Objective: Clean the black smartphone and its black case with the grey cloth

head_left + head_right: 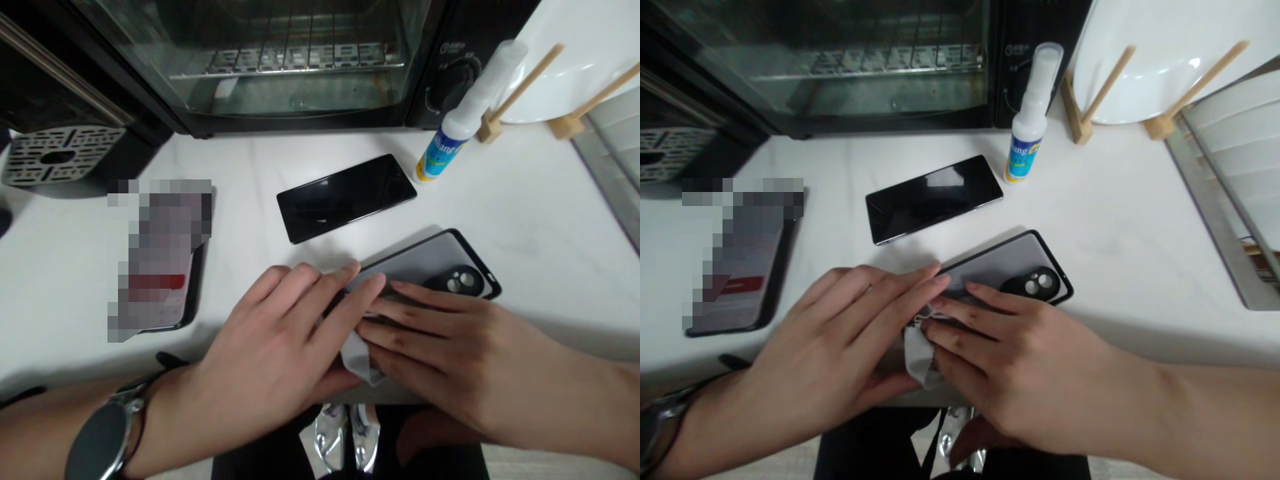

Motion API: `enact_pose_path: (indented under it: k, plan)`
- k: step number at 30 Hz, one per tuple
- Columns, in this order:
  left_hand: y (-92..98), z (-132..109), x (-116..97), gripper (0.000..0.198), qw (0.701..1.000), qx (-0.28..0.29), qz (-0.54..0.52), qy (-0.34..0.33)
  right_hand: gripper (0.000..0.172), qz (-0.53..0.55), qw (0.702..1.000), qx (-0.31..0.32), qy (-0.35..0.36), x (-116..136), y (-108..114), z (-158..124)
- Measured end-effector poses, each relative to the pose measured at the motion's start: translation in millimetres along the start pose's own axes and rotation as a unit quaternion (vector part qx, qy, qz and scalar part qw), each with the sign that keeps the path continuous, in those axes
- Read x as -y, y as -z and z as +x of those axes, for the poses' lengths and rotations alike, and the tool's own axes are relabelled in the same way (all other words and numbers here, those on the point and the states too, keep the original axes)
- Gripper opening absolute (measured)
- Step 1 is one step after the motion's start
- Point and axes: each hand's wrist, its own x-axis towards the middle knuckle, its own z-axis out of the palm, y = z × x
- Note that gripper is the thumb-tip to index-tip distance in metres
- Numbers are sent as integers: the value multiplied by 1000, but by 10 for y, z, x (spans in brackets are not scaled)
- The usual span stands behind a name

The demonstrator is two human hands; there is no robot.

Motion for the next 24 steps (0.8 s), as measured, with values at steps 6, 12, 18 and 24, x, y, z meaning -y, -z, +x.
enact_pose_path:
  k: [6,12,18,24]
  plan:
    - [-43,10,59,76,997,-16,55,54,50,-177,972,-55,-145,-109,102,-30]
    - [-24,0,61,76,999,-17,29,22,84,-211,965,-23,-153,-156,63,-33]
    - [-9,-7,46,77,1000,-19,2,-15,85,-107,991,2,-81,-36,27,3]
    - [-31,-28,45,81,1000,-11,-12,-12,69,48,998,39,5,-6,-20,34]
